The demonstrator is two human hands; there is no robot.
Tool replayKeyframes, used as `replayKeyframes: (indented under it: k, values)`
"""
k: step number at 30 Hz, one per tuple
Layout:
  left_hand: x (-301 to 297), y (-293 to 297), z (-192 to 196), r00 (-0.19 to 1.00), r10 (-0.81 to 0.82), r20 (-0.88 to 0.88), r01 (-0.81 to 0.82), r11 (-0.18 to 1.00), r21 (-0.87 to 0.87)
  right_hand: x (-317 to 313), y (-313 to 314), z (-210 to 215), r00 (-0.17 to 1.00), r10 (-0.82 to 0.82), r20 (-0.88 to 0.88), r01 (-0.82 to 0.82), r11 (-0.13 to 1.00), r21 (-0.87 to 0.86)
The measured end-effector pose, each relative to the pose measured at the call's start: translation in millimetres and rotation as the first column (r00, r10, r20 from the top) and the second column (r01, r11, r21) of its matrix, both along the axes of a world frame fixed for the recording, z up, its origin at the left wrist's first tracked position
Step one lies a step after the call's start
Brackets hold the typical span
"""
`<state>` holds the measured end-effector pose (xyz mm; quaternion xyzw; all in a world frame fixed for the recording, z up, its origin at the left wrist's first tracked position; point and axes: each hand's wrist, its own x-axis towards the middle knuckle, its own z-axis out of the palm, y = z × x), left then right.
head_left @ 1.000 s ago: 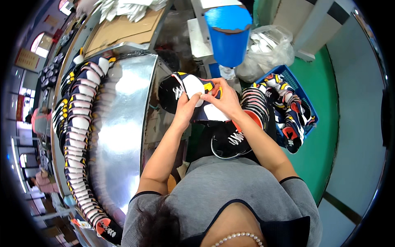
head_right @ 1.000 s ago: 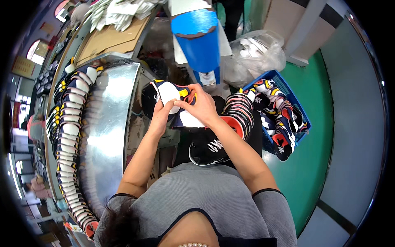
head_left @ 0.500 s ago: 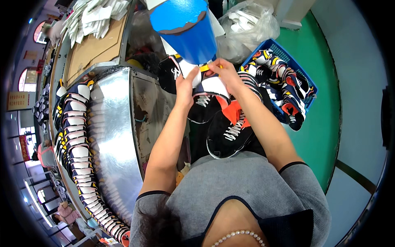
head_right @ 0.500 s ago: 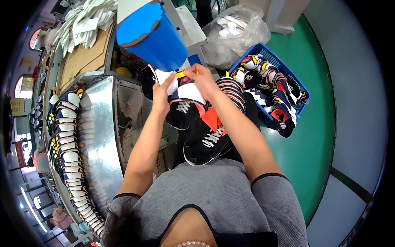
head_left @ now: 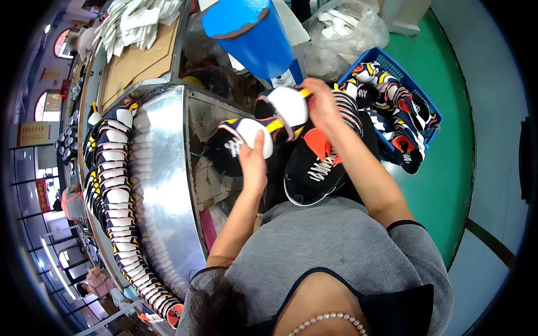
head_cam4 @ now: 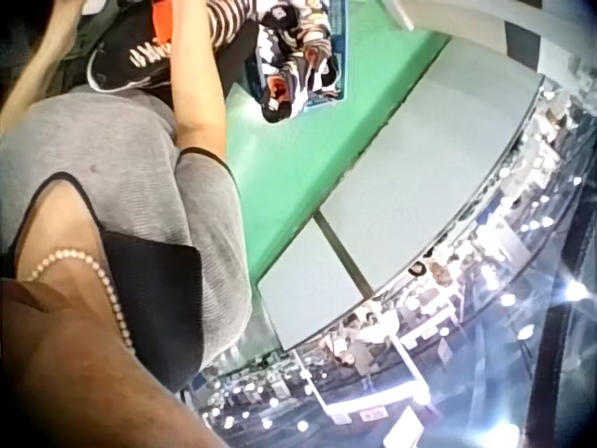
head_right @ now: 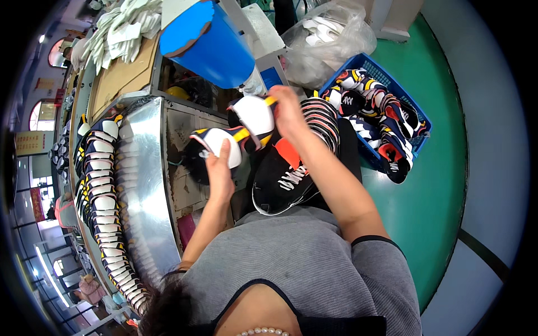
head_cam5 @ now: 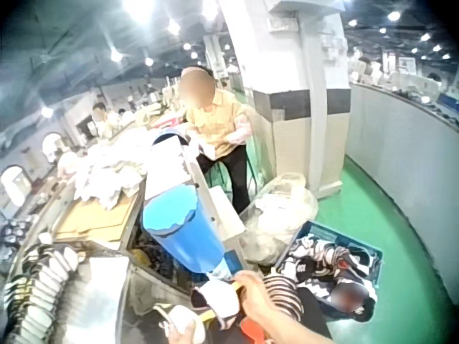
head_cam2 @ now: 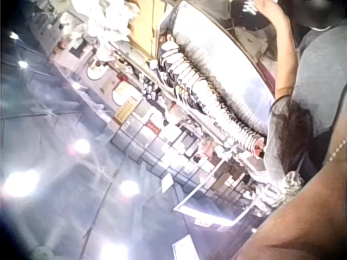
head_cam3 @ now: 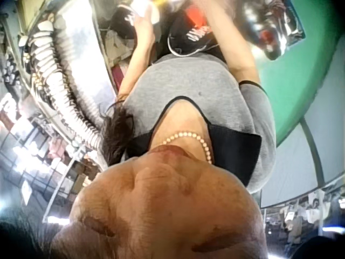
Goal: The person takes a shoe from a basket, places a tag against the shoe tongue, and uses a tagging tool to attach the tag before placing the shoe on a metal surface.
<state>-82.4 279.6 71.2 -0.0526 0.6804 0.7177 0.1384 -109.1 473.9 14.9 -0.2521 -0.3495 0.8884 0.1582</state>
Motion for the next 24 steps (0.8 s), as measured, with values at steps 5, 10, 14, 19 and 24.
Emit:
replayKeyframes:
  k: [5, 10, 14, 19, 24]
  values:
    - [-19.8, 18.8, 26.0, 0.978, -0.209, -0.016, 0.210, 0.975, 0.076, 11.0, -30.6, 16.1, 0.983, 0.178, -0.036, -0.165, 0.959, 0.232]
    - [-56.3, 29.3, 16.7, 0.968, -0.167, -0.187, 0.172, 0.985, 0.008, -1.1, -2.9, 13.6, 0.951, 0.309, -0.024, -0.306, 0.948, 0.080]
    - [-96.6, 44.4, -6.5, 0.979, -0.192, -0.071, 0.200, 0.971, 0.128, -24.0, 10.4, -5.4, 0.977, 0.209, -0.045, -0.209, 0.978, -0.003]
    - [-130.6, 35.3, -8.3, 0.783, -0.264, 0.563, -0.084, 0.853, 0.516, -57.8, 3.2, -5.8, 0.977, 0.198, 0.081, -0.191, 0.977, -0.091]
    - [-130.6, 10.7, 6.7, 0.811, -0.101, 0.576, -0.329, 0.735, 0.593, -14.0, 57.6, -12.3, 0.866, 0.384, 0.321, -0.500, 0.640, 0.583]
